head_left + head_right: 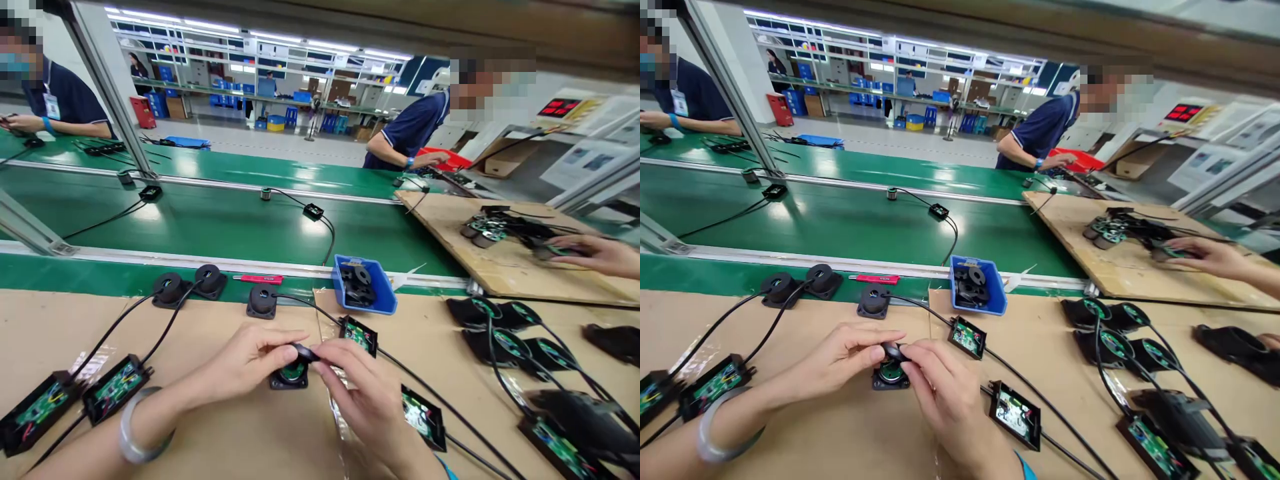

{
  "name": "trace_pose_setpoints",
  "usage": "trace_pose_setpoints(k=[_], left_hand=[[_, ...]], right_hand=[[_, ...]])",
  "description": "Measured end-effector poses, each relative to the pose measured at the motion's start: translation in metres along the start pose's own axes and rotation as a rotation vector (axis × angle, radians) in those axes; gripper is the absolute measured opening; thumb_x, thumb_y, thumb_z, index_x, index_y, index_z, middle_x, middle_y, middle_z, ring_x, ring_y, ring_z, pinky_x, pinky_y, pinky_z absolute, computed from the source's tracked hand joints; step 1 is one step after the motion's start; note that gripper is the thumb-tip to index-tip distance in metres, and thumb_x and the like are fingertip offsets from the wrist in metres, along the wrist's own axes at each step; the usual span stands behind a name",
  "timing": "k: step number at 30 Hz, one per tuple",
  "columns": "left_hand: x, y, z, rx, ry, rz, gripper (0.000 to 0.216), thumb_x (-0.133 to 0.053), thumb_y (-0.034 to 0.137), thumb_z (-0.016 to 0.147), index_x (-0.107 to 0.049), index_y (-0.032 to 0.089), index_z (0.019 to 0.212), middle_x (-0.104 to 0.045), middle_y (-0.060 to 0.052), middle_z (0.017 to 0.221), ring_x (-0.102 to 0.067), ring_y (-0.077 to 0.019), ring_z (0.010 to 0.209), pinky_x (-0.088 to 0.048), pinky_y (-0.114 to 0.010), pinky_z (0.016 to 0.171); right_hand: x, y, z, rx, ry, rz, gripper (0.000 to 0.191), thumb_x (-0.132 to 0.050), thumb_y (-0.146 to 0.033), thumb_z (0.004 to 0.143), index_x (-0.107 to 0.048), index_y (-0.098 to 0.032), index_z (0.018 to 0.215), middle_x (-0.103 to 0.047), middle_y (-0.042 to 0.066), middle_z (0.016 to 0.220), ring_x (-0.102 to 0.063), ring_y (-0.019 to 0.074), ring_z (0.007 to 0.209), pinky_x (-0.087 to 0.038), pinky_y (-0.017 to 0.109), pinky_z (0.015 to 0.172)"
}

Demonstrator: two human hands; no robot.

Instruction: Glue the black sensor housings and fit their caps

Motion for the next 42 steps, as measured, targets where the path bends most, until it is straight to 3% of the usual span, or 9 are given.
trace_pose_setpoints(k=[3,6,9,11,13,18,24,29,42], left_hand=[[-0.004,0.002,0.002,0.021,-0.051,-0.169,0.034,-0.063,0.047,0.093,-0.079,0.02,0.108,-0.078,-0.009,0.105,-0.072,-0.0245,0.097,-0.058,-0.034,0.086],[-0.005,0.003,-0.001,0.082,-0.105,-0.237,0.03,-0.07,0.04,0.089,-0.078,0.022,0.11,-0.076,-0.008,0.11,-0.072,-0.0248,0.101,-0.06,-0.035,0.088],[0.005,0.004,-0.008,0.025,0.015,-0.006,0.033,-0.072,0.029,0.086,-0.073,0.022,0.119,-0.072,-0.008,0.115,-0.07,-0.0233,0.103,-0.06,-0.035,0.091],[0.009,0.005,-0.014,-0.099,0.092,0.221,0.035,-0.069,0.023,0.089,-0.069,0.023,0.125,-0.069,-0.008,0.119,-0.067,-0.023,0.11,-0.057,-0.036,0.096],[0.006,0.004,-0.019,-0.224,0.114,0.373,0.037,-0.067,0.02,0.092,-0.064,0.023,0.129,-0.068,-0.009,0.123,-0.065,-0.0227,0.115,-0.056,-0.036,0.1],[-0.005,-0.002,-0.022,-0.345,0.119,0.508,0.031,-0.063,0.019,0.096,-0.062,0.02,0.126,-0.068,-0.013,0.124,-0.066,-0.0224,0.112,-0.059,-0.035,0.096],[-0.013,0.004,-0.021,-0.373,0.093,0.56,0.025,-0.061,0.016,0.096,-0.065,0.02,0.12,-0.066,-0.014,0.124,-0.066,-0.0231,0.109,-0.062,-0.036,0.091],[-0.017,0.008,-0.02,-0.445,0.121,0.586,0.018,-0.056,0.013,0.099,-0.069,0.013,0.111,-0.066,-0.017,0.12,-0.063,-0.0231,0.106,-0.063,-0.035,0.083],[-0.021,0.01,-0.023,-0.459,0.111,0.651,0.018,-0.06,0.008,0.096,-0.071,0.009,0.111,-0.06,-0.017,0.121,-0.056,-0.0239,0.112,-0.061,-0.033,0.086]], right_hand=[[-0.001,0.001,-0.005,0.041,-0.009,0.022,0.028,-0.056,0.0,0.092,-0.065,-0.017,0.112,-0.071,0.007,0.096,-0.07,0.0152,0.087,-0.061,0.024,0.078],[0.0,0.003,-0.008,0.071,-0.025,0.031,0.03,-0.053,0.0,0.094,-0.062,-0.016,0.117,-0.071,0.007,0.099,-0.07,0.0144,0.091,-0.059,0.023,0.084],[0.002,0.018,-0.014,-0.07,-0.047,-0.06,0.021,-0.06,-0.021,0.098,-0.059,-0.017,0.118,-0.07,0.008,0.103,-0.07,0.0165,0.095,-0.059,0.025,0.085],[-0.001,0.031,-0.023,-0.183,-0.112,-0.126,0.028,-0.061,-0.039,0.098,-0.059,-0.019,0.117,-0.069,0.008,0.102,-0.07,0.0197,0.094,-0.061,0.029,0.079],[-0.006,0.041,-0.033,-0.247,-0.178,-0.141,0.026,-0.059,-0.044,0.098,-0.06,-0.021,0.111,-0.069,0.006,0.097,-0.069,0.0206,0.087,-0.06,0.031,0.071],[-0.013,0.048,-0.049,-0.273,-0.167,-0.074,0.005,-0.055,-0.024,0.1,-0.059,-0.022,0.101,-0.067,0.002,0.086,-0.067,0.0154,0.076,-0.056,0.025,0.065],[-0.013,0.044,-0.047,-0.247,-0.101,-0.069,0.009,-0.053,-0.017,0.1,-0.062,-0.02,0.1,-0.067,0.003,0.084,-0.066,0.0147,0.074,-0.055,0.024,0.066],[-0.012,0.045,-0.049,-0.269,-0.09,-0.056,0.011,-0.053,-0.015,0.1,-0.064,-0.018,0.1,-0.067,0.005,0.086,-0.064,0.0141,0.075,-0.055,0.024,0.067],[-0.01,0.042,-0.048,-0.277,-0.061,-0.017,0.013,-0.055,-0.011,0.099,-0.067,-0.016,0.1,-0.067,0.006,0.088,-0.064,0.0142,0.077,-0.056,0.025,0.069]])
Point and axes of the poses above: each hand's wrist, its own z-axis towards the middle knuckle, its own x-axis out of the back of the hand, y = z × x, the point moved 6 cm from there along z, towards the middle knuckle
